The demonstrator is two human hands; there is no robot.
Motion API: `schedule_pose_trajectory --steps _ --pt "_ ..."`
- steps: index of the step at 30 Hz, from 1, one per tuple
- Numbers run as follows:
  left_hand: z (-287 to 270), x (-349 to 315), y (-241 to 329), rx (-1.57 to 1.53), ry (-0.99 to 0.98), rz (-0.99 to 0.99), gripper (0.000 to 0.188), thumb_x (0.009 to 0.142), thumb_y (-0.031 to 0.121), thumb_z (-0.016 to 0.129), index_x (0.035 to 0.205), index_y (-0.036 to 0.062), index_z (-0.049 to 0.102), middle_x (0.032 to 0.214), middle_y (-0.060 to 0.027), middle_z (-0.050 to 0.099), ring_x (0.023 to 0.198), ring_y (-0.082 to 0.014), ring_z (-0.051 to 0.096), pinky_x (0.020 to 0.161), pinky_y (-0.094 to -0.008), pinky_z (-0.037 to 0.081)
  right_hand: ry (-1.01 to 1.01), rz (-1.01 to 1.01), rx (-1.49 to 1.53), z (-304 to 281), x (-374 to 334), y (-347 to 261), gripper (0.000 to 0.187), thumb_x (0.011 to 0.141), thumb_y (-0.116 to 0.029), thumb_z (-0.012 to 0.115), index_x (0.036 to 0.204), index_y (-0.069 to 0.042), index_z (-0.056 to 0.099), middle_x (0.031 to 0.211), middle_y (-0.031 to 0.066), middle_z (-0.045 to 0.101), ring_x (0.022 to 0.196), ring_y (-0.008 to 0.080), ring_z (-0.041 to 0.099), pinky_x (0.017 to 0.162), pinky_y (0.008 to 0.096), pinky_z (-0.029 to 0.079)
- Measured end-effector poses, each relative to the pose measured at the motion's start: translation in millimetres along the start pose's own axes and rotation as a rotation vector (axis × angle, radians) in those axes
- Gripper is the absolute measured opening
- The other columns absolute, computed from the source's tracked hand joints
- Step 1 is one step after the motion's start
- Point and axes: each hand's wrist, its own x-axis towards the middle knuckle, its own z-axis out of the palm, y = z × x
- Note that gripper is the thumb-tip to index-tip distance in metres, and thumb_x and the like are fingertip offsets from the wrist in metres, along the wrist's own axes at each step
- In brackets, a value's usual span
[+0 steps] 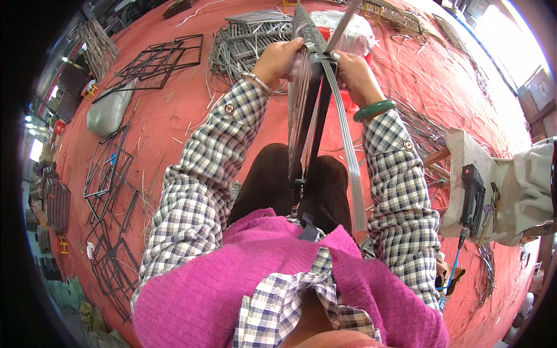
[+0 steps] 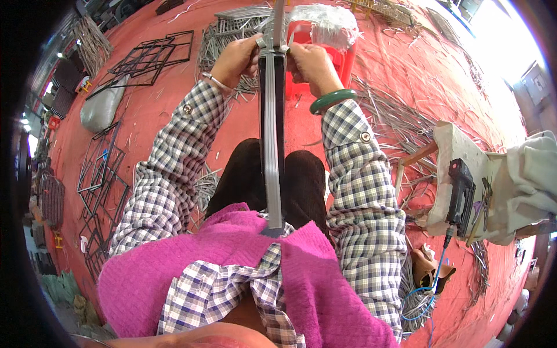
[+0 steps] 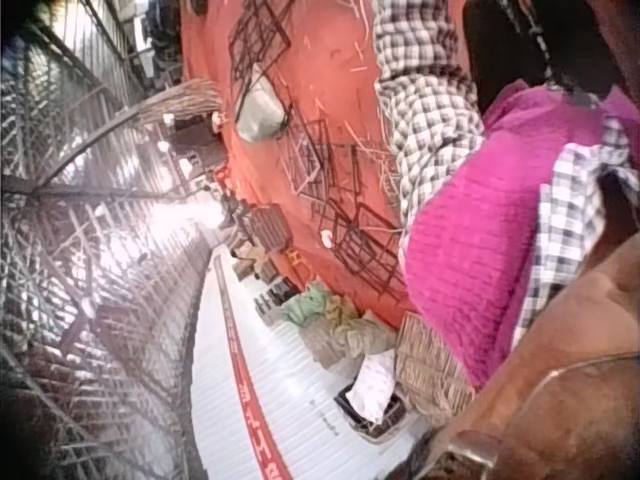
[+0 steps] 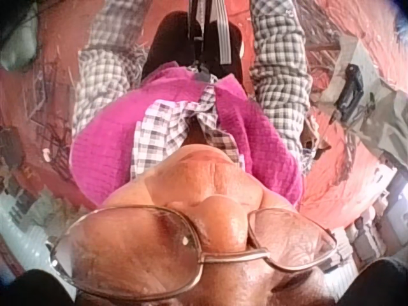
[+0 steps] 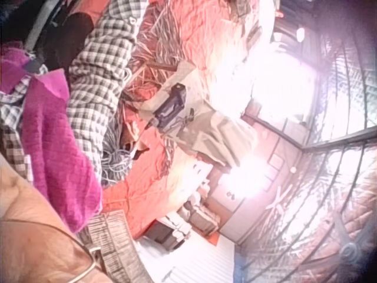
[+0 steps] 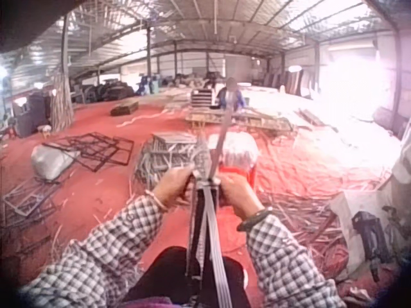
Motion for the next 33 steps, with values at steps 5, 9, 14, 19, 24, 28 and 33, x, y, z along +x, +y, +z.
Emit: schedule_pose_trajectory --steps 5,9,14,19,24,28,33 --pt "9 -37 17 0.309 0.254 0.690 0.017 0.088 0.020 0.061 0.080 0.0056 0.057 0.070 -0.0002 0.052 0.059 -0.0074 0.051 0.051 -0.0213 0.041 0.126 -0.172 -0.420 -12 -5 15 0.027 0.084 -0.029 0.059 0.076 -0.004 0.060 0.063 0.0022 0.056 0.054 0.0123 0.052 0.050 0.0278 0.043" --pt "25 -66 37 0.795 0.125 1.108 0.020 0.078 0.004 0.066 0.098 0.0042 0.061 0.092 -0.0045 0.061 0.079 -0.0133 0.058 0.067 -0.0233 0.048 0.396 -0.616 -0.637 -8 -23 10 0.015 0.079 -0.018 0.063 0.083 -0.005 0.057 0.065 0.0047 0.057 0.055 0.0158 0.054 0.057 0.0304 0.045" --pt "36 -65 41 1.052 0.094 1.171 0.034 0.071 0.003 0.067 0.105 0.0074 0.064 0.099 -0.0078 0.064 0.099 -0.0231 0.057 0.084 -0.0320 0.048 0.443 -0.772 -0.381 4 -68 11 0.020 0.077 -0.005 0.065 0.095 -0.006 0.058 0.074 0.0045 0.059 0.063 0.0136 0.057 0.058 0.0266 0.047" --pt "33 -56 33 0.969 0.066 1.164 0.021 0.077 0.007 0.068 0.097 0.0058 0.067 0.097 -0.0077 0.065 0.090 -0.0208 0.061 0.080 -0.0303 0.049 0.341 -1.093 -0.548 7 -81 -5 0.023 0.076 0.004 0.064 0.098 -0.004 0.061 0.089 0.0055 0.059 0.072 0.0132 0.060 0.061 0.0255 0.049" --pt "36 -53 27 0.522 0.005 0.848 0.019 0.088 0.018 0.060 0.095 0.0009 0.067 0.086 -0.0027 0.064 0.085 -0.0122 0.060 0.074 -0.0250 0.048 0.104 -0.807 -0.120 12 -90 -11 0.010 0.086 -0.007 0.060 0.093 0.000 0.062 0.087 0.0052 0.062 0.074 0.0100 0.057 0.066 0.0230 0.047" --pt "41 -66 16 0.051 0.175 0.679 0.014 0.088 0.015 0.061 0.087 0.0019 0.065 0.077 -0.0013 0.062 0.071 -0.0047 0.053 0.061 -0.0205 0.044 -0.124 -0.616 0.151 32 -126 27 0.023 0.095 -0.019 0.050 0.088 0.001 0.060 0.082 0.0026 0.062 0.070 0.0076 0.053 0.062 0.0224 0.045" --pt "38 -98 -9 0.611 0.212 0.732 0.011 0.085 0.013 0.063 0.089 0.0027 0.060 0.071 -0.0028 0.058 0.058 -0.0095 0.052 0.051 -0.0242 0.042 -0.089 -0.480 0.056 31 -146 50 0.022 0.093 -0.018 0.052 0.088 0.002 0.060 0.078 0.0044 0.061 0.069 0.0095 0.054 0.062 0.0231 0.045"
